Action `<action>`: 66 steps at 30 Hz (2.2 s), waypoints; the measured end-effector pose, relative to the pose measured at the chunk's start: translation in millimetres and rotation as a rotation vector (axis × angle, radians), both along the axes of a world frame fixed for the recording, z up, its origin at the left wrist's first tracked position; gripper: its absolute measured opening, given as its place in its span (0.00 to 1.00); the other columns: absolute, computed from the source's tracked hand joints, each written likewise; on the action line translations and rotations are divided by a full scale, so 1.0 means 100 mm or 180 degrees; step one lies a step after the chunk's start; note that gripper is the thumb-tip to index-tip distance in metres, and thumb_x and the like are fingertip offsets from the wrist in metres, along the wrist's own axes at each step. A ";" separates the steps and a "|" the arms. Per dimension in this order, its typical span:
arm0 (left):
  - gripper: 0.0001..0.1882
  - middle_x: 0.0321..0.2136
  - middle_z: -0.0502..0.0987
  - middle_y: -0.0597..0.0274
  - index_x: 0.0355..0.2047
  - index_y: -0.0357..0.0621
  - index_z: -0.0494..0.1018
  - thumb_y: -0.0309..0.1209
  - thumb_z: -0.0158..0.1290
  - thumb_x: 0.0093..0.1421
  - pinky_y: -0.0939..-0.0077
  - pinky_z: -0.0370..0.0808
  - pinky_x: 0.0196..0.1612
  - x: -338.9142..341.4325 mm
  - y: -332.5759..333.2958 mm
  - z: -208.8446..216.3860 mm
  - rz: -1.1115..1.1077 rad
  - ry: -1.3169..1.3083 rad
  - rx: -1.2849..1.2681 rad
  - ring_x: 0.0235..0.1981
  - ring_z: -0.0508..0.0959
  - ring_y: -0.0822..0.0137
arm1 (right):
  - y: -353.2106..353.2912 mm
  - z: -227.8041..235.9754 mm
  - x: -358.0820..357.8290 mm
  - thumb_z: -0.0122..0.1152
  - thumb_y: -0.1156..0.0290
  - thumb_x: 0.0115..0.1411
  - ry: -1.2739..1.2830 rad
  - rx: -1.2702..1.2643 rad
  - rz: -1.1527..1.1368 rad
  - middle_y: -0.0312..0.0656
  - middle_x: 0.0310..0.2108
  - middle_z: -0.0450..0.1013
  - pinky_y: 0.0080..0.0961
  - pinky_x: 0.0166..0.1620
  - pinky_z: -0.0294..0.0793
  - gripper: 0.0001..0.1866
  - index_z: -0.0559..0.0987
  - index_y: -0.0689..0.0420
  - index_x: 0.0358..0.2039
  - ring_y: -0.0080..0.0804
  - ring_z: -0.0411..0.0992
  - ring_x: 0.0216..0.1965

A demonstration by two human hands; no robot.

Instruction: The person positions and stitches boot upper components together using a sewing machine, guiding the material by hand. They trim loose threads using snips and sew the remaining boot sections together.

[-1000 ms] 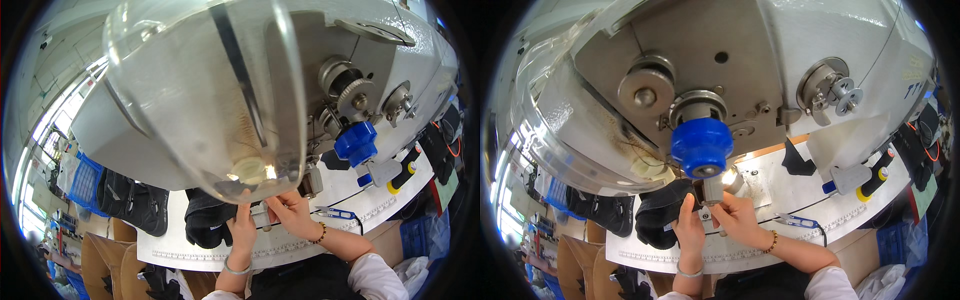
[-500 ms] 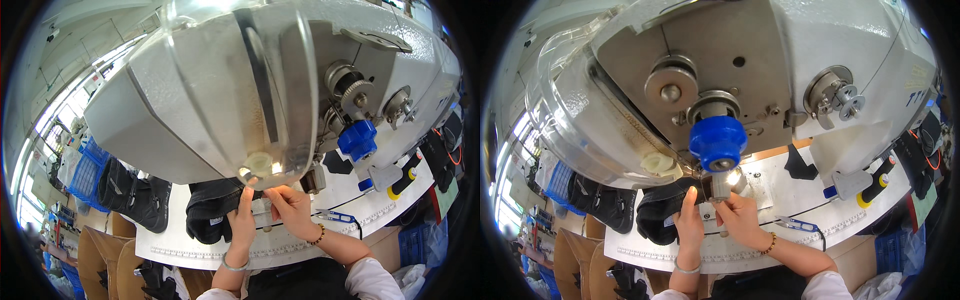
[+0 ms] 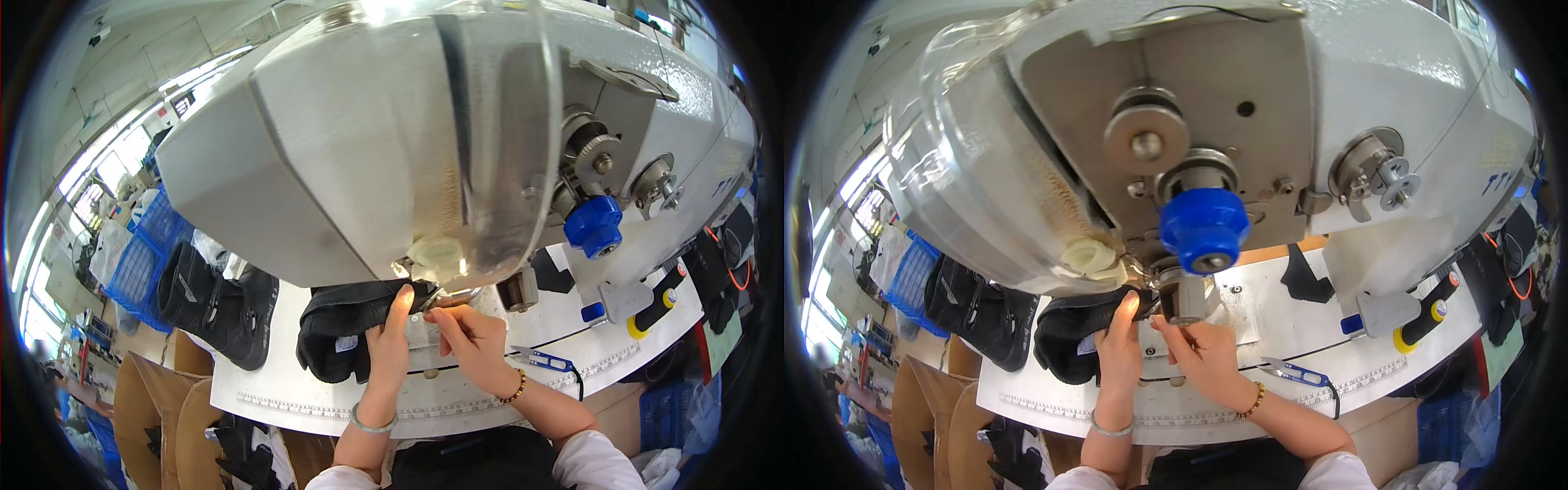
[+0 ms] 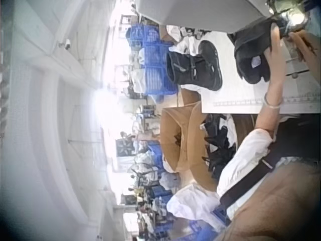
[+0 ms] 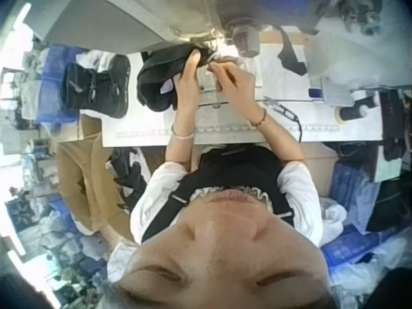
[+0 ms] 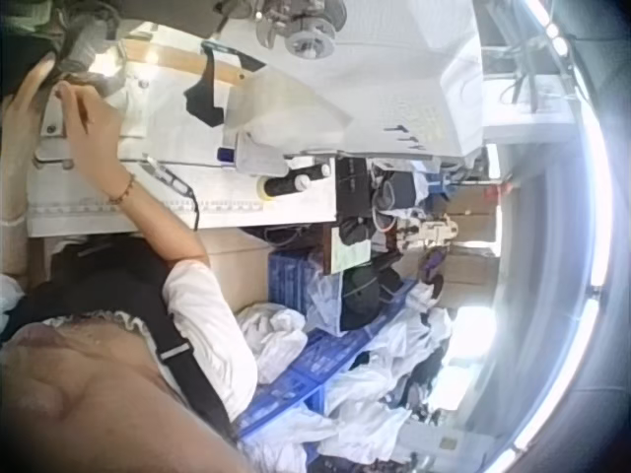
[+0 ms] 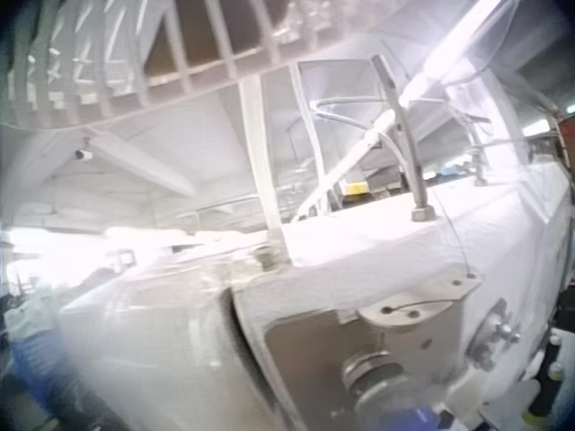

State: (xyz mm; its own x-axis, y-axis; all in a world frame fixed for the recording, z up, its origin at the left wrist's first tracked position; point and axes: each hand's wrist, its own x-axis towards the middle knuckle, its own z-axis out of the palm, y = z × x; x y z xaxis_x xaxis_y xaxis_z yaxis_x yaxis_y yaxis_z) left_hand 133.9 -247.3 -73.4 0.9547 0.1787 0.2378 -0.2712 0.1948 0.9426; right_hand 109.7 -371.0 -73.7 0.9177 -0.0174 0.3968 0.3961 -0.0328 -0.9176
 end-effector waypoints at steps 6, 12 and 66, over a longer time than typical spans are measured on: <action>0.12 0.33 0.75 0.68 0.36 0.35 0.76 0.34 0.52 0.63 0.81 0.68 0.40 -0.02 -0.02 0.05 0.0047 0.0100 -0.0008 0.34 0.71 0.77 | 0.05 0.01 -0.01 0.55 0.66 0.64 -0.0048 -0.0053 0.0016 0.36 0.12 0.70 0.15 0.18 0.64 0.13 0.81 0.63 0.38 0.16 0.69 0.14; 0.12 0.32 0.75 0.67 0.35 0.35 0.76 0.34 0.51 0.63 0.82 0.68 0.38 -0.07 -0.05 0.10 0.0136 0.0050 0.0134 0.33 0.71 0.76 | 0.08 0.10 -0.01 0.50 0.65 0.65 0.0187 -0.0510 0.0049 0.37 0.11 0.70 0.18 0.18 0.65 0.14 0.81 0.60 0.37 0.21 0.70 0.13; 0.12 0.32 0.78 0.48 0.36 0.33 0.76 0.15 0.51 0.50 0.70 0.76 0.39 -1.39 0.21 0.54 -0.0148 -0.1359 0.2411 0.33 0.80 0.57 | 0.24 0.05 0.00 0.55 0.63 0.64 0.0901 0.1276 0.0684 0.31 0.09 0.65 0.14 0.15 0.56 0.18 0.71 0.58 0.18 0.13 0.60 0.11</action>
State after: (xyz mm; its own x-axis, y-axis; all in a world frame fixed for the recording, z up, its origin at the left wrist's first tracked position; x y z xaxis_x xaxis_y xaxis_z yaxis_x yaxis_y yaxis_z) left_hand -5.4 -226.7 -19.8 0.7592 -0.2094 0.6162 -0.6384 -0.4241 0.6424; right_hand 109.5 -346.8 -69.1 0.9875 0.0833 0.1339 0.0904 0.3969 -0.9134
